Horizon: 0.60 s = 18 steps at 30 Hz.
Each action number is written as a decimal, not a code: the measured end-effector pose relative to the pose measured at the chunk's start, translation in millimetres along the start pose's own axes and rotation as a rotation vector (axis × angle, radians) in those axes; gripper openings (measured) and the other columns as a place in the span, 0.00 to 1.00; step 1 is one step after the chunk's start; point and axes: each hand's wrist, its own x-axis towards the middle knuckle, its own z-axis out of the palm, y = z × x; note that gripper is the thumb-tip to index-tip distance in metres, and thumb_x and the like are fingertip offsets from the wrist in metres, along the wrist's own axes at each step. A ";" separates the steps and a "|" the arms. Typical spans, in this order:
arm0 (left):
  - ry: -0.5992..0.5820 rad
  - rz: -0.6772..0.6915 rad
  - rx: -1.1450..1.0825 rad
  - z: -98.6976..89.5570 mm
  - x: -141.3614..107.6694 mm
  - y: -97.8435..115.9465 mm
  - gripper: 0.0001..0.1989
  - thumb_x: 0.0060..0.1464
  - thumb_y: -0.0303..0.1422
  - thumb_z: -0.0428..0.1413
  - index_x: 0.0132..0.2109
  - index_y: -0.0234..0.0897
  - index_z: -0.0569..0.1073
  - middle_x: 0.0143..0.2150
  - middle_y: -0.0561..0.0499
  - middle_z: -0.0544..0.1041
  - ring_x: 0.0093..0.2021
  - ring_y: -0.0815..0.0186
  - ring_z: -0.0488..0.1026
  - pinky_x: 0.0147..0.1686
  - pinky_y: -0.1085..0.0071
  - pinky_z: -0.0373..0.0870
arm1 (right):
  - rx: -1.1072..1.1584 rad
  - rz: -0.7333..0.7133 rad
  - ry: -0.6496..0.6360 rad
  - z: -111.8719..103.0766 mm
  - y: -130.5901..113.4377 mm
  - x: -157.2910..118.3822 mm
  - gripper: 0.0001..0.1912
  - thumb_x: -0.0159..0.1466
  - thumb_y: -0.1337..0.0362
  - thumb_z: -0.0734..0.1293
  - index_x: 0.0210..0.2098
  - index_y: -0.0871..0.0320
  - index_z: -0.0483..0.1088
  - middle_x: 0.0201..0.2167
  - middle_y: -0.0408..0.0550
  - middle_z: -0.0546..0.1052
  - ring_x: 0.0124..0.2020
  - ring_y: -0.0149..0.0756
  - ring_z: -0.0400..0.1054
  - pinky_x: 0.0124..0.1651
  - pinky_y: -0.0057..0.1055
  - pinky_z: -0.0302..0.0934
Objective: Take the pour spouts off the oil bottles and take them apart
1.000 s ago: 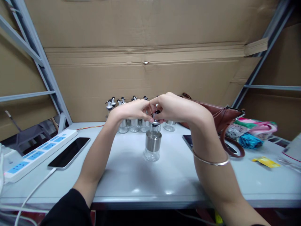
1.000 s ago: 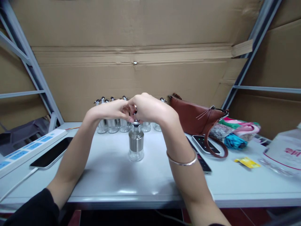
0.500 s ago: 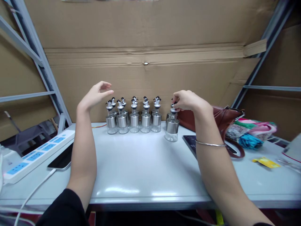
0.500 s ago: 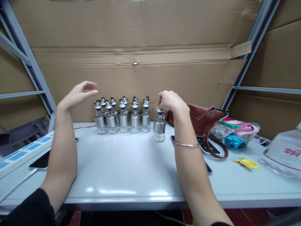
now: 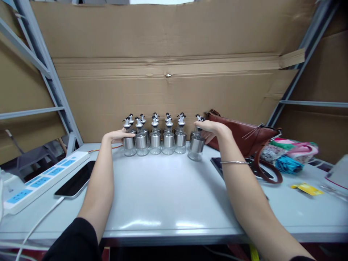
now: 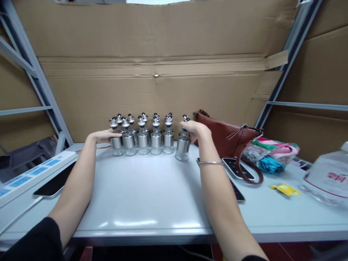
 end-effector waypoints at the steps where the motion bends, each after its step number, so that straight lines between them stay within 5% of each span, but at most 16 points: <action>1: -0.019 -0.011 -0.006 2.2 2.2 -2.1 0.40 0.40 0.40 0.65 0.59 0.44 0.57 0.59 0.43 0.66 0.54 0.56 0.68 0.47 0.64 0.68 | 0.007 -0.020 0.015 3.2 -0.2 4.0 0.36 0.59 0.46 0.61 0.57 0.67 0.60 0.42 0.68 0.73 0.29 0.48 0.73 0.32 0.41 0.66; 11: -0.017 -0.049 -0.014 0.8 6.6 -4.6 0.38 0.39 0.39 0.65 0.58 0.47 0.60 0.61 0.46 0.64 0.57 0.56 0.65 0.46 0.66 0.68 | 0.086 -0.195 0.308 25.2 -4.1 38.6 0.23 0.62 0.55 0.58 0.43 0.69 0.70 0.37 0.61 0.74 0.33 0.39 0.69 0.32 0.30 0.60; 18: -0.014 -0.042 -0.018 0.4 6.8 -7.7 0.38 0.40 0.41 0.65 0.58 0.49 0.61 0.61 0.48 0.65 0.58 0.56 0.65 0.47 0.65 0.68 | 0.223 -0.297 0.301 26.7 -0.7 46.6 0.14 0.64 0.59 0.57 0.36 0.64 0.67 0.27 0.47 0.69 0.24 0.28 0.61 0.27 0.24 0.54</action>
